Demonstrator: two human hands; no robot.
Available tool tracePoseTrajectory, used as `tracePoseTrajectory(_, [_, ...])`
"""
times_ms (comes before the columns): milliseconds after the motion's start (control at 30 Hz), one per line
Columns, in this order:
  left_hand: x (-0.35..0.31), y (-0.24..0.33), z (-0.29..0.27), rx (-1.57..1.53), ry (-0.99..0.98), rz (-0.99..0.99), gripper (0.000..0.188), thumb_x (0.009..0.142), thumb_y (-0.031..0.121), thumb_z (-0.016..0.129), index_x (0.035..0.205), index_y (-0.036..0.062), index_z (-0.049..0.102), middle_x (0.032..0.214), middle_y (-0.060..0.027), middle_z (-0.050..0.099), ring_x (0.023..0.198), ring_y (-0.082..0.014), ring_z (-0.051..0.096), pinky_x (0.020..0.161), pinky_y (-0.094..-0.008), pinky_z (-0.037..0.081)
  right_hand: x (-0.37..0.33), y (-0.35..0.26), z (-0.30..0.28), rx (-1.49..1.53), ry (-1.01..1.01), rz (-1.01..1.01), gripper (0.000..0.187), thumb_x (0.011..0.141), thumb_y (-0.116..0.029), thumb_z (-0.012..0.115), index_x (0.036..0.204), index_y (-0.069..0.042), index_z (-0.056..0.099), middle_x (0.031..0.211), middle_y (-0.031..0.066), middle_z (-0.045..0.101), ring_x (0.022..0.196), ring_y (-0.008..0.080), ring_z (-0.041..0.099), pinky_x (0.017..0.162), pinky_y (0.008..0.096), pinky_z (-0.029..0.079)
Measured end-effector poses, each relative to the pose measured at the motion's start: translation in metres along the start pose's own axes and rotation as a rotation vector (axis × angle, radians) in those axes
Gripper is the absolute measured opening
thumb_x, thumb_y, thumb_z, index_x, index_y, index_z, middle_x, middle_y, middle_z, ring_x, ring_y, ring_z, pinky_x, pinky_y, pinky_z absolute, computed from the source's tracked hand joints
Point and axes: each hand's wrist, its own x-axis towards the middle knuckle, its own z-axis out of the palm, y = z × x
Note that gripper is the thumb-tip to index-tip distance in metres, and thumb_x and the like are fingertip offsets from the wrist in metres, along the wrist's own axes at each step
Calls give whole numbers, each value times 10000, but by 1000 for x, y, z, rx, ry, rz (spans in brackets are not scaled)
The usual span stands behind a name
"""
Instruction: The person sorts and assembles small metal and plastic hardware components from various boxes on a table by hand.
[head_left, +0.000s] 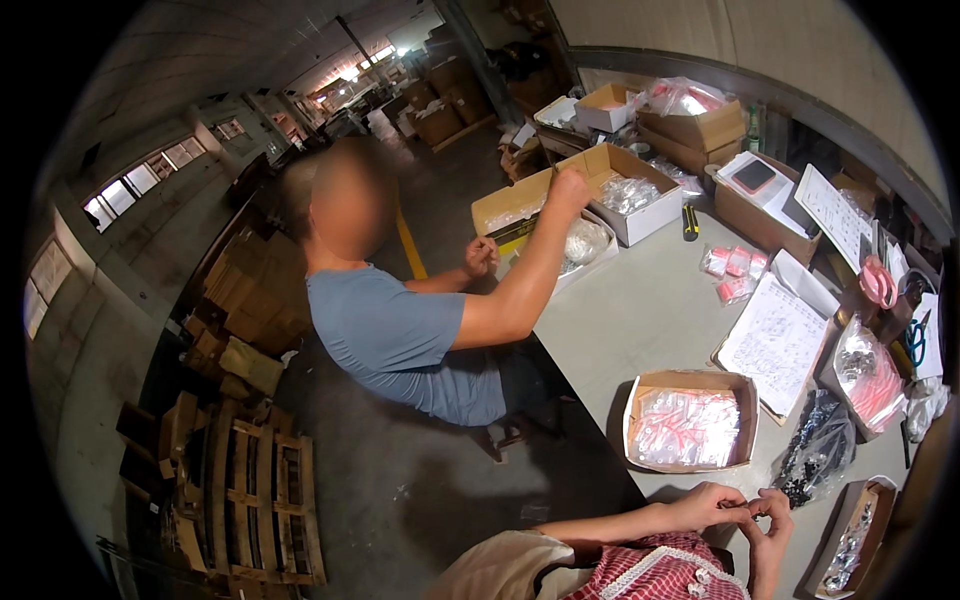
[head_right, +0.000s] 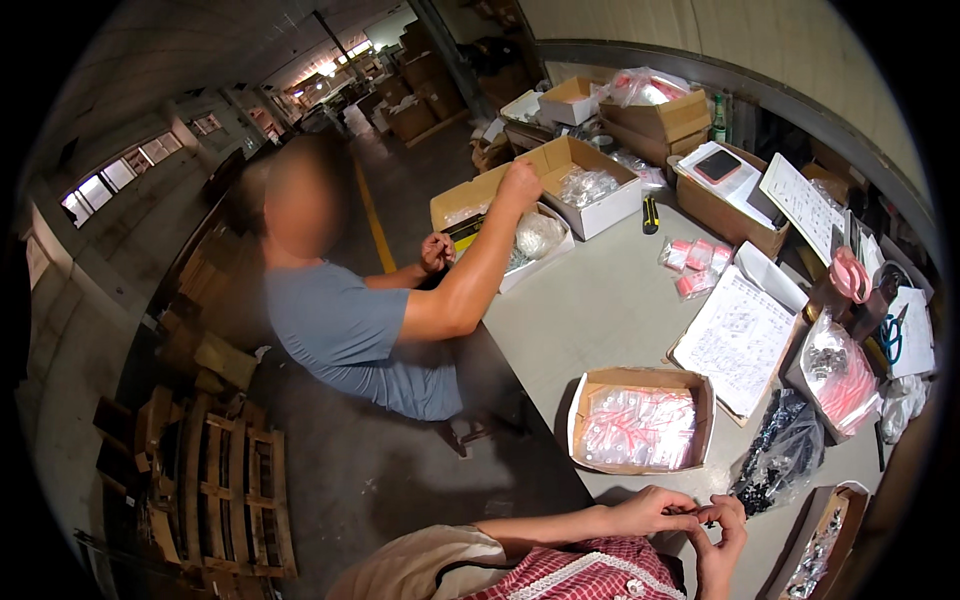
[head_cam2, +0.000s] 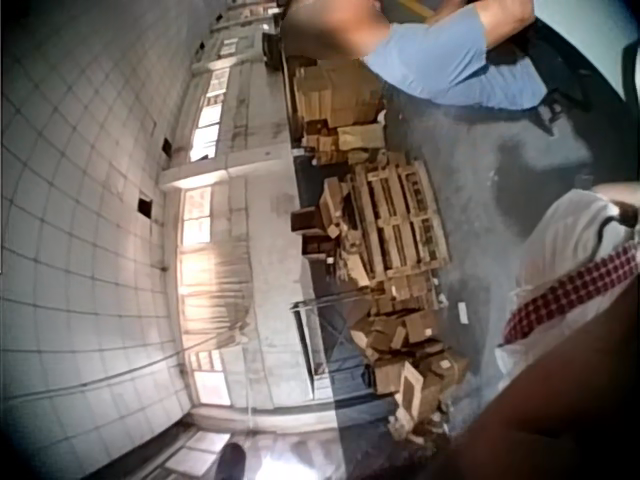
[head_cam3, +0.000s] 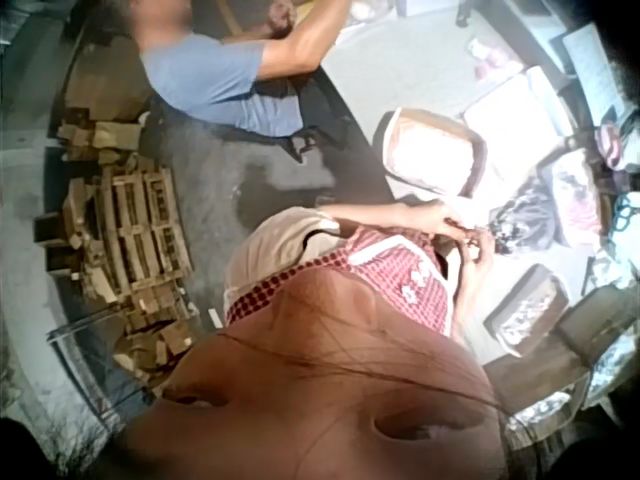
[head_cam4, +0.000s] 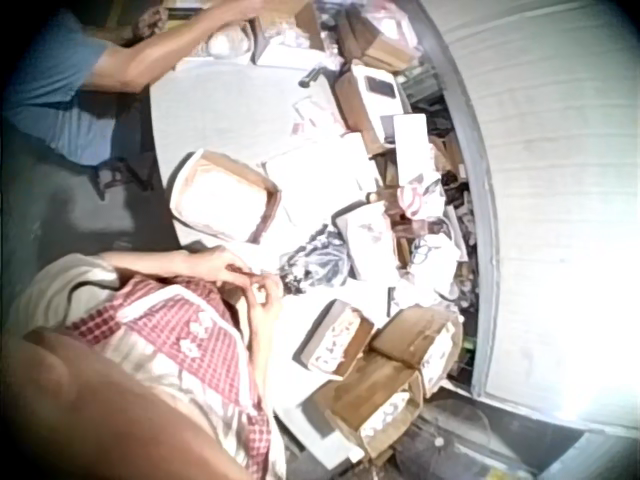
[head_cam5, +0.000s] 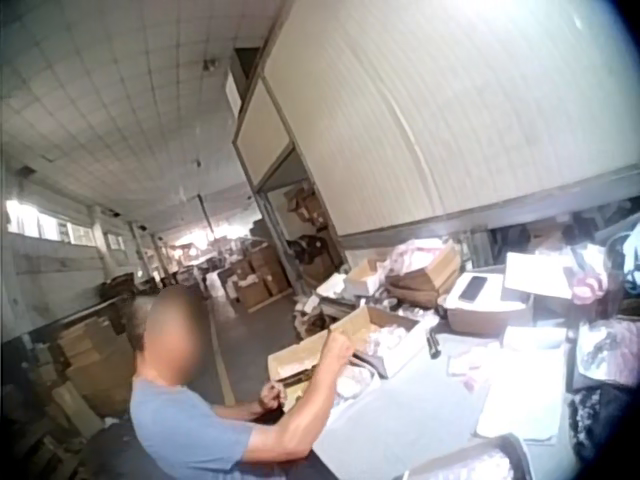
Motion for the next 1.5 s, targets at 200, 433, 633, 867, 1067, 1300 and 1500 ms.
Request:
tracePoseTrajectory(200, [5, -29, 12, -597, -26, -147, 277, 976, 324, 620, 1049, 58, 624, 886, 20, 619, 782, -60, 574, 621, -242, 438, 5, -4, 0, -42, 89, -65, 186, 654, -64, 758, 737, -39, 593, 854, 75, 623, 1113, 292, 509, 1020, 425, 348])
tracePoseTrajectory(433, [6, -27, 3, -703, -18, -259, 318, 938, 258, 637, 1175, 56, 570, 905, 16, 605, 809, -62, 574, 651, -228, 431, -3, -4, -8, 33, 66, 27, 178, 707, -70, 722, 844, -43, 613, 959, 113, 627, 1153, 300, 540, 1164, 497, 221])
tracePoseTrajectory(633, [16, -44, 8, -692, 61, -232, 325, 932, 232, 642, 1180, 37, 563, 852, 18, 589, 764, -55, 560, 612, -224, 416, -10, -46, -14, 23, 16, -48, 164, 747, -15, 766, 885, -38, 681, 894, 103, 701, 1163, 287, 595, 1175, 513, 239])
tracePoseTrajectory(867, [15, -67, 20, 21, 334, 111, 390, 862, 130, 662, 1226, 44, 548, 1088, -84, 583, 1048, -187, 571, 821, -327, 483, -9, -18, -20, -628, 4, -268, 155, 787, -133, 713, 937, -94, 705, 1114, 141, 665, 1353, 414, 402, 1177, 601, 129])
tracePoseTrajectory(1067, [9, -52, 23, 415, 160, 435, 445, 624, -23, 623, 1065, -4, 572, 1130, -167, 552, 1136, -370, 506, 993, -422, 415, -12, -7, -1, -479, -75, -368, 111, 725, -138, 689, 782, -43, 691, 899, 104, 702, 1367, 419, 400, 1183, 654, -1])
tracePoseTrajectory(1300, [10, -62, 23, 477, 228, 345, 193, 635, 11, 634, 813, 11, 562, 837, -152, 587, 858, -366, 576, 750, -440, 456, -11, -10, 12, -472, -170, -405, 106, 796, -164, 697, 795, -58, 697, 842, 72, 703, 1321, 404, 443, 1170, 658, 24])
tracePoseTrajectory(1500, [14, -74, 23, 452, 293, 423, 153, 690, 83, 692, 737, 28, 558, 733, -118, 570, 762, -339, 579, 689, -423, 452, -9, -9, 9, -366, -178, -345, 87, 802, -136, 692, 813, -50, 692, 839, 86, 685, 1084, 334, 592, 1162, 613, 162])
